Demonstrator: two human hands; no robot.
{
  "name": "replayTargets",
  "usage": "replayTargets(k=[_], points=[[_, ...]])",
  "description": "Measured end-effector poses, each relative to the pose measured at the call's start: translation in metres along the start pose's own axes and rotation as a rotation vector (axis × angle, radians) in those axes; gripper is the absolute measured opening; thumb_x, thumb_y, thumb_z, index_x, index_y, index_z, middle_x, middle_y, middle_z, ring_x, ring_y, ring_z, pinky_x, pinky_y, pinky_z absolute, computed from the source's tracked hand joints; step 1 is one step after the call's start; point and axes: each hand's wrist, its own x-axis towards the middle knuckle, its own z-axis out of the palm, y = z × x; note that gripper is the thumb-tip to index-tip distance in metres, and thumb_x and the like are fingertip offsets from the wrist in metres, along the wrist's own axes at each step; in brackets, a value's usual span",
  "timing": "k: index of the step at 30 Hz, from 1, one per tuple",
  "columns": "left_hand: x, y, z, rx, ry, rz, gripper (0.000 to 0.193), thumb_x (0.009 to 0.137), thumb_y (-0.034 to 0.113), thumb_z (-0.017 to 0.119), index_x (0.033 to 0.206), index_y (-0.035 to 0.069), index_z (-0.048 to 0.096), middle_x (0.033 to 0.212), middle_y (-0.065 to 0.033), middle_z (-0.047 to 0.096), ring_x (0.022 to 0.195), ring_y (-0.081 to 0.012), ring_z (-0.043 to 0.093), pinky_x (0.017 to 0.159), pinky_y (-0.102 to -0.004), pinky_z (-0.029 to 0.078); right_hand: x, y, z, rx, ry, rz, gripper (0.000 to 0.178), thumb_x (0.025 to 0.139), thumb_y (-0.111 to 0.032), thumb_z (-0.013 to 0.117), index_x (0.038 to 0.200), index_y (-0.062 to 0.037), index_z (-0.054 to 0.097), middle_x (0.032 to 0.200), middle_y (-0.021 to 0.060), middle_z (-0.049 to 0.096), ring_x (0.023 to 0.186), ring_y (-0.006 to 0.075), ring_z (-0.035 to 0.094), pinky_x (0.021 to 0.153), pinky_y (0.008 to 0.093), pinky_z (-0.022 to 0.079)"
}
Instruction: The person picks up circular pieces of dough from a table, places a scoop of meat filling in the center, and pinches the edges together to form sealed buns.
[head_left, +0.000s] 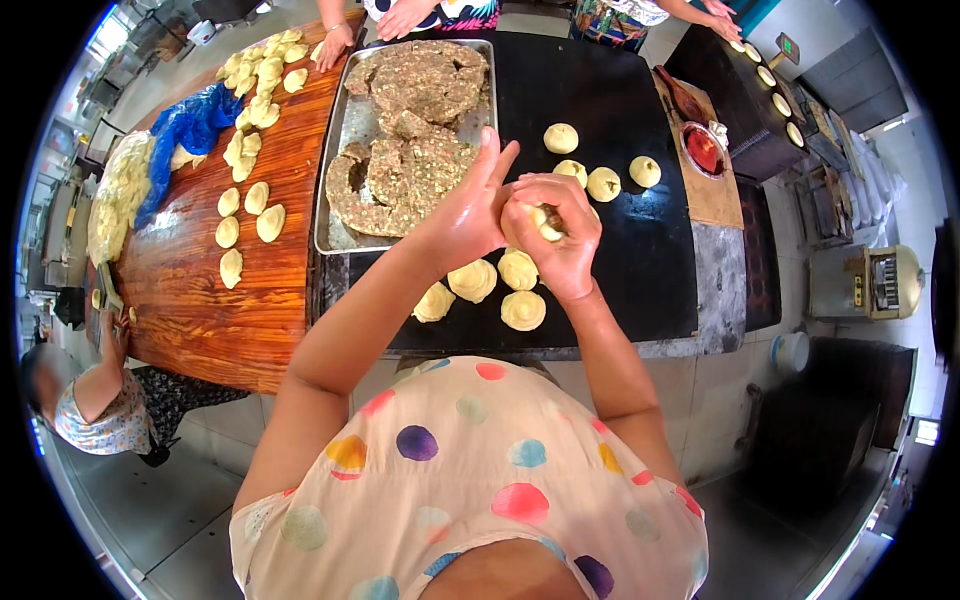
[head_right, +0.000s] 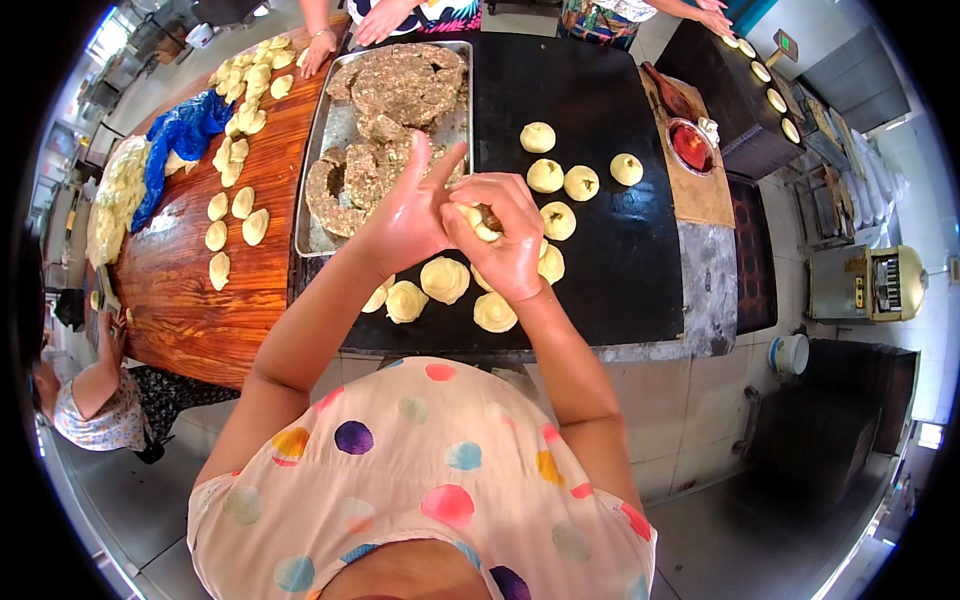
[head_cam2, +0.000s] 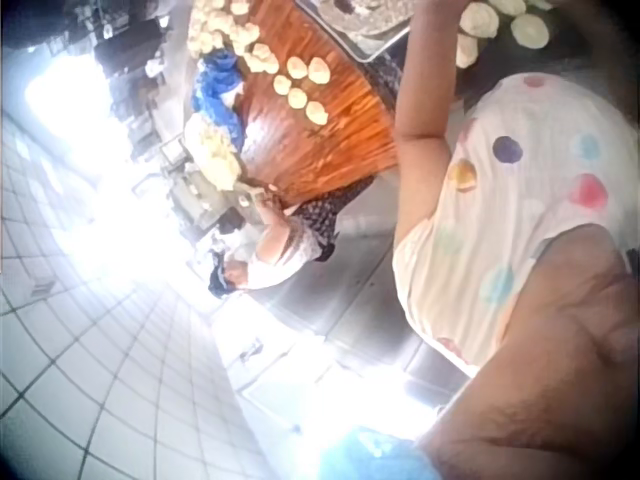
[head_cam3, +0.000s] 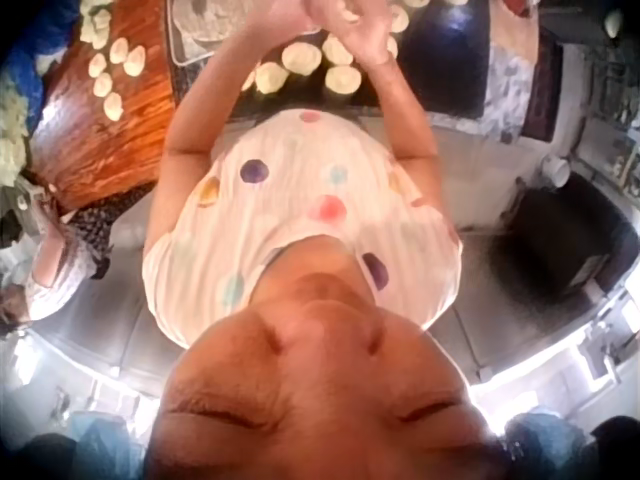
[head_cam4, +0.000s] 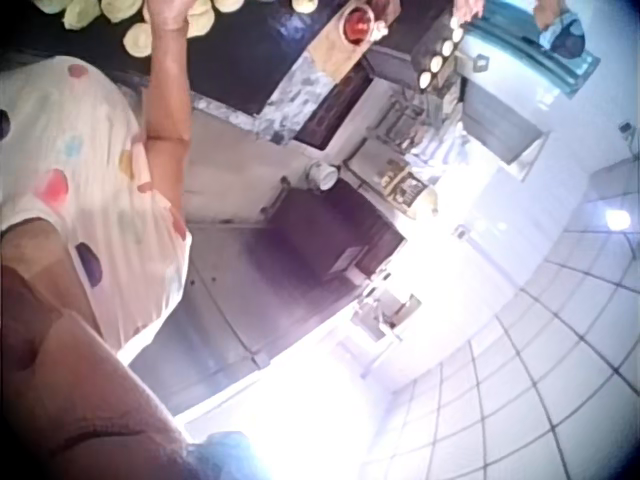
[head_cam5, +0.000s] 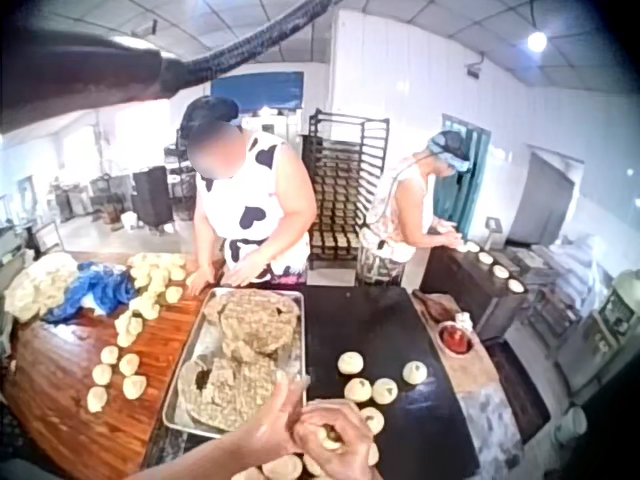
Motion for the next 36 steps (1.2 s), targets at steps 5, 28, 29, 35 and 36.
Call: replayTargets(k=[5,28,29,35,36], points=[[0.018,-0.035,-0.027,-0.261,0.031,0.082,0.055,0.103,0.050,0.031,0.133,0.007,0.046,0.126,-0.0136,0.055,0.120,-0.0263,0.054,0.104,-0.0426,0.043,0.008,-0.007,0.026,0.087,0.199,0.256,0.022,0.079,-0.001,0.070,0.101,-0.0023,0.064,0.108,0.0131,0.063,0.094,0.0236,0.062,0.085,0.0336,0.050],[0.040,-0.070,-0.027,-0.340,0.053,0.139,0.054,0.104,0.043,0.031,0.126,-0.002,0.050,0.123,-0.0168,0.058,0.116,-0.0330,0.056,0.105,-0.0452,0.042,-0.026,0.006,0.038,0.128,0.508,0.189,0.015,0.079,0.004,0.071,0.089,-0.0038,0.062,0.095,0.0093,0.067,0.087,0.0233,0.062,0.085,0.0349,0.047],[0.040,-0.071,-0.026,-0.362,0.086,0.177,0.053,0.104,0.043,0.031,0.126,-0.001,0.050,0.123,-0.0164,0.058,0.115,-0.0322,0.056,0.105,-0.0448,0.043,-0.027,0.007,0.039,0.064,0.464,0.139,0.018,0.079,0.003,0.071,0.093,-0.0035,0.062,0.098,0.0101,0.067,0.088,0.0239,0.062,0.085,0.0354,0.047],[0.027,-0.062,-0.037,0.260,-0.141,0.405,0.042,0.094,0.032,0.047,0.122,0.002,0.055,0.121,-0.0150,0.059,0.114,-0.0304,0.056,0.100,-0.0429,0.044,-0.001,-0.024,0.002,-0.096,0.018,-0.005,0.051,0.068,-0.012,0.085,0.112,-0.0022,0.061,0.129,0.0219,0.054,0.121,0.0361,0.054,0.101,0.0430,0.044],[0.032,-0.061,-0.030,0.482,-0.198,0.513,0.037,0.084,0.022,0.062,0.116,0.003,0.060,0.117,-0.0131,0.060,0.110,-0.0282,0.058,0.094,-0.0393,0.047,-0.003,-0.013,-0.003,-0.092,-0.103,-0.065,0.045,0.070,-0.008,0.082,0.109,-0.0021,0.061,0.119,0.0206,0.061,0.117,0.0349,0.057,0.104,0.0437,0.043]])
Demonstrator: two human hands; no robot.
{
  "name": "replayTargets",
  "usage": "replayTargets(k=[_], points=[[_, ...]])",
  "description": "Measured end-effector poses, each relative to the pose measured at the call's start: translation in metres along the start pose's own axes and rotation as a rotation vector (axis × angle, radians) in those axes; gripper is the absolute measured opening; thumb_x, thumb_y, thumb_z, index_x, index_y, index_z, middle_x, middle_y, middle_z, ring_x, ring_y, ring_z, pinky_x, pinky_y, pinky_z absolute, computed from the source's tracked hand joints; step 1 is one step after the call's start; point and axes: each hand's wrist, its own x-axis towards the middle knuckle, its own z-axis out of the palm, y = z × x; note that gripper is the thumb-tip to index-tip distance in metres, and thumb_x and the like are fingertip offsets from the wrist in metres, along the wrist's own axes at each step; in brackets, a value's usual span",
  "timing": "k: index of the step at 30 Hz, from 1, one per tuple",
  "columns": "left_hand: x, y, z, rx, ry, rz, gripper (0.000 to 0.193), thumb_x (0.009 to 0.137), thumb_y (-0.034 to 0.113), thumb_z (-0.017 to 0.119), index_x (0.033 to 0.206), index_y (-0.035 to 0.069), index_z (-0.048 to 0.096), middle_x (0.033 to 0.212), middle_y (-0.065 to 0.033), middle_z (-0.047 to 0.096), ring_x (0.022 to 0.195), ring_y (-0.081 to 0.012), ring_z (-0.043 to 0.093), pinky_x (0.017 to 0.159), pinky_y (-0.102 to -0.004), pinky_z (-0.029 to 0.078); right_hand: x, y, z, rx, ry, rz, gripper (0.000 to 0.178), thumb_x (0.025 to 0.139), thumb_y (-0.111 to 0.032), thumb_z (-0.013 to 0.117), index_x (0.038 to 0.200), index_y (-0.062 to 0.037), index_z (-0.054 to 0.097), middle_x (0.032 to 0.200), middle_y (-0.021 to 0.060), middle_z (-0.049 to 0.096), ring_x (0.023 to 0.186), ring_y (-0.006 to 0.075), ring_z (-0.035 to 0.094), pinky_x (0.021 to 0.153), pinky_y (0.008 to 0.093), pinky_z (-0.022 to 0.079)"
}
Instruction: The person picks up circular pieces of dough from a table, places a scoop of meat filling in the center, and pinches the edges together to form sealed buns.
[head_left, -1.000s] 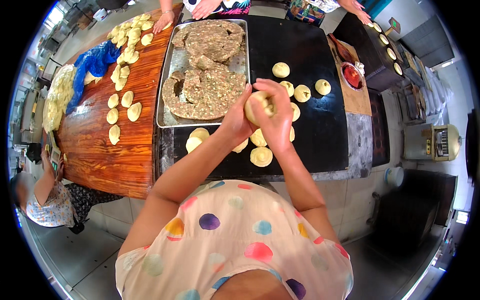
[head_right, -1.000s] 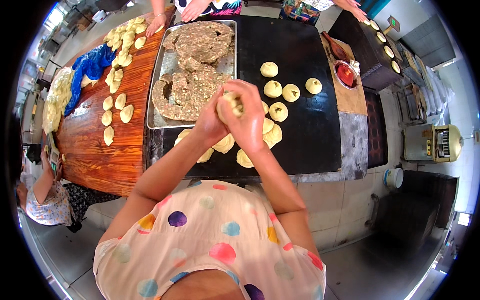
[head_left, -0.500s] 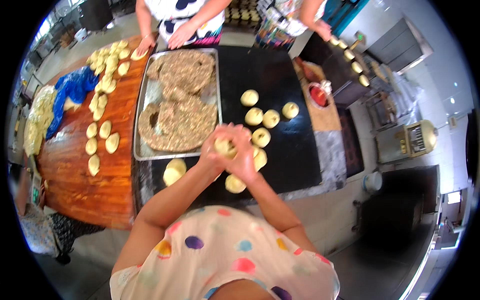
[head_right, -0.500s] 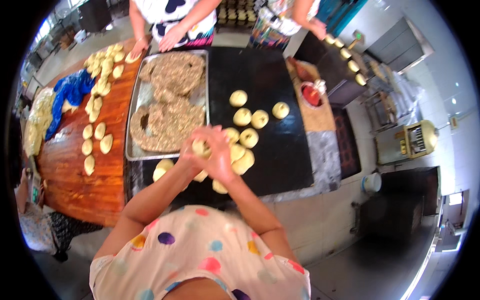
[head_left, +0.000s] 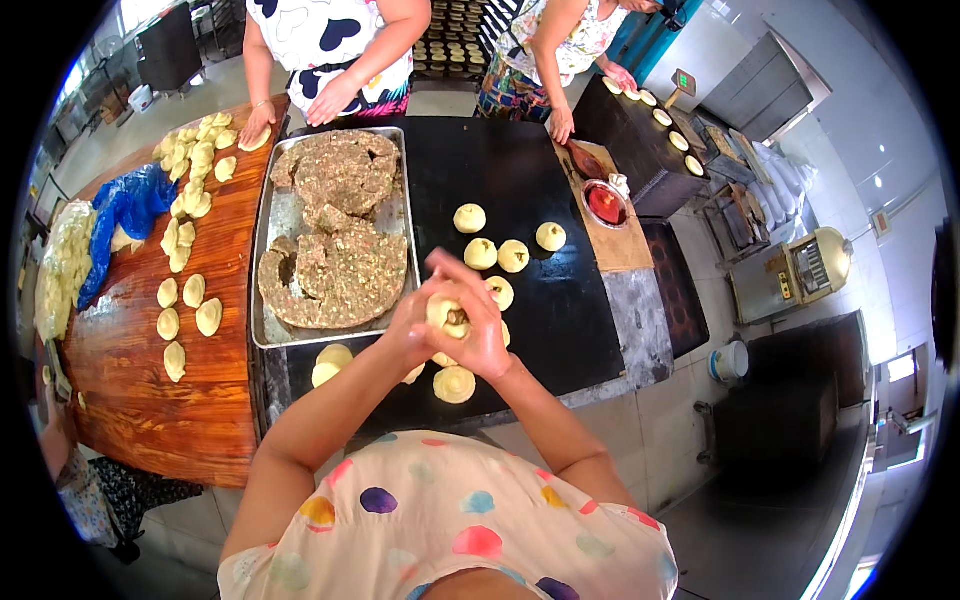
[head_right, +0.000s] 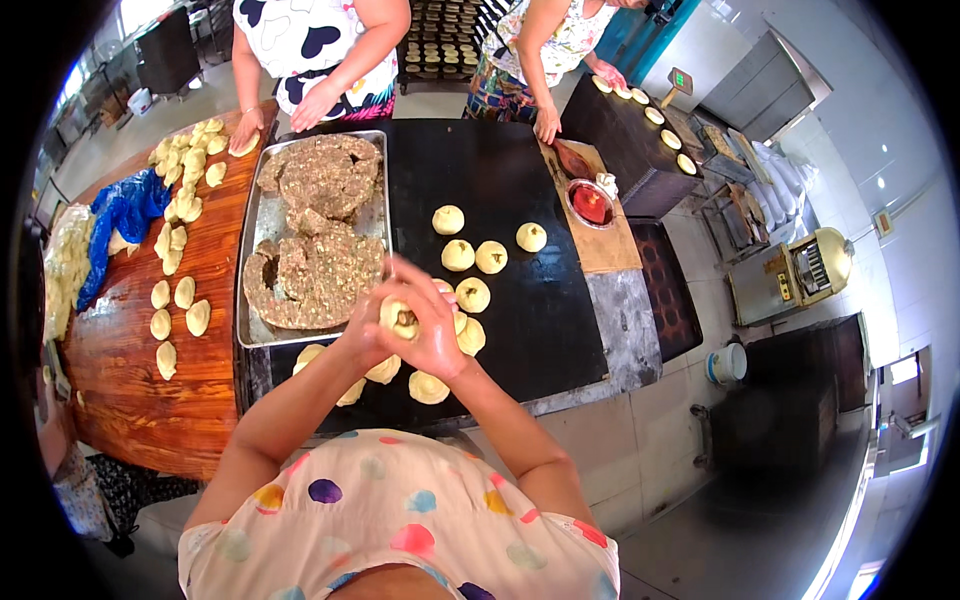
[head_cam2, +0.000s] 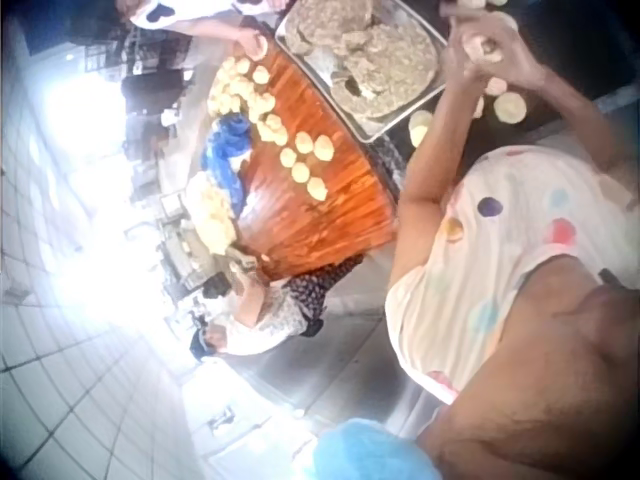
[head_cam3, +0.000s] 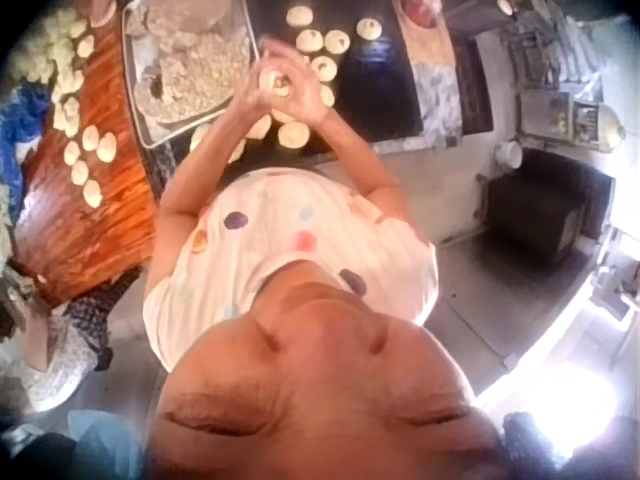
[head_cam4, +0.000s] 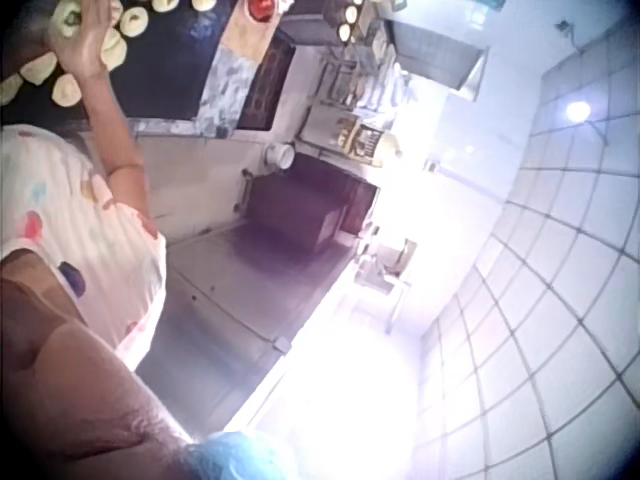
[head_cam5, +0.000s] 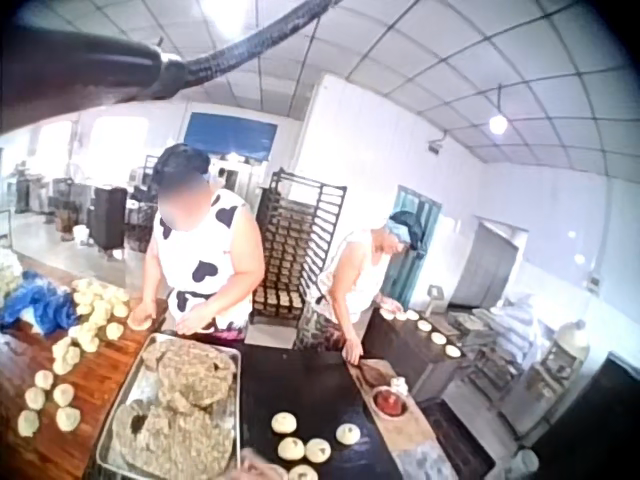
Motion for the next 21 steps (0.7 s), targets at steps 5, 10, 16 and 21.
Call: replayTargets(k=[5,10,16,21], points=[[0.008,-0.008,0.000,-0.885,0.145,-0.288,0.053,0.104,0.046,0.034,0.132,0.004,0.050,0.129,-0.0174,0.056,0.121,-0.0313,0.054,0.107,-0.0434,0.041,-0.009,0.008,0.015,0.205,0.210,0.214,0.011,0.087,0.002,0.063,0.098,0.0001,0.060,0.100,0.0110,0.069,0.098,0.0221,0.066,0.104,0.0407,0.043],[-0.008,-0.033,0.006,-0.964,0.237,-0.156,0.028,0.102,0.026,0.043,0.108,0.003,0.056,0.110,-0.0127,0.061,0.106,-0.0248,0.061,0.098,-0.0386,0.048,-0.014,0.007,0.039,-0.062,0.314,0.133,0.013,0.080,0.001,0.070,0.090,-0.0020,0.063,0.092,0.0129,0.068,0.090,0.0278,0.067,0.101,0.0450,0.046],[-0.007,-0.013,0.020,-0.937,0.223,-0.283,0.039,0.101,0.031,0.038,0.117,-0.002,0.052,0.117,-0.0163,0.059,0.109,-0.0273,0.058,0.099,-0.0398,0.046,-0.018,0.011,0.036,0.072,0.332,0.138,0.016,0.082,-0.002,0.072,0.083,-0.0071,0.057,0.082,0.0047,0.067,0.087,0.0189,0.065,0.105,0.0456,0.040],[-0.008,-0.029,-0.001,-0.900,0.243,-0.309,0.027,0.102,0.026,0.043,0.112,0.005,0.057,0.113,-0.0131,0.062,0.102,-0.0255,0.063,0.094,-0.0389,0.051,-0.020,0.012,0.039,-0.005,0.314,0.170,0.019,0.091,-0.002,0.061,0.110,-0.0018,0.056,0.091,0.0082,0.070,0.097,0.0235,0.067,0.106,0.0460,0.039]])
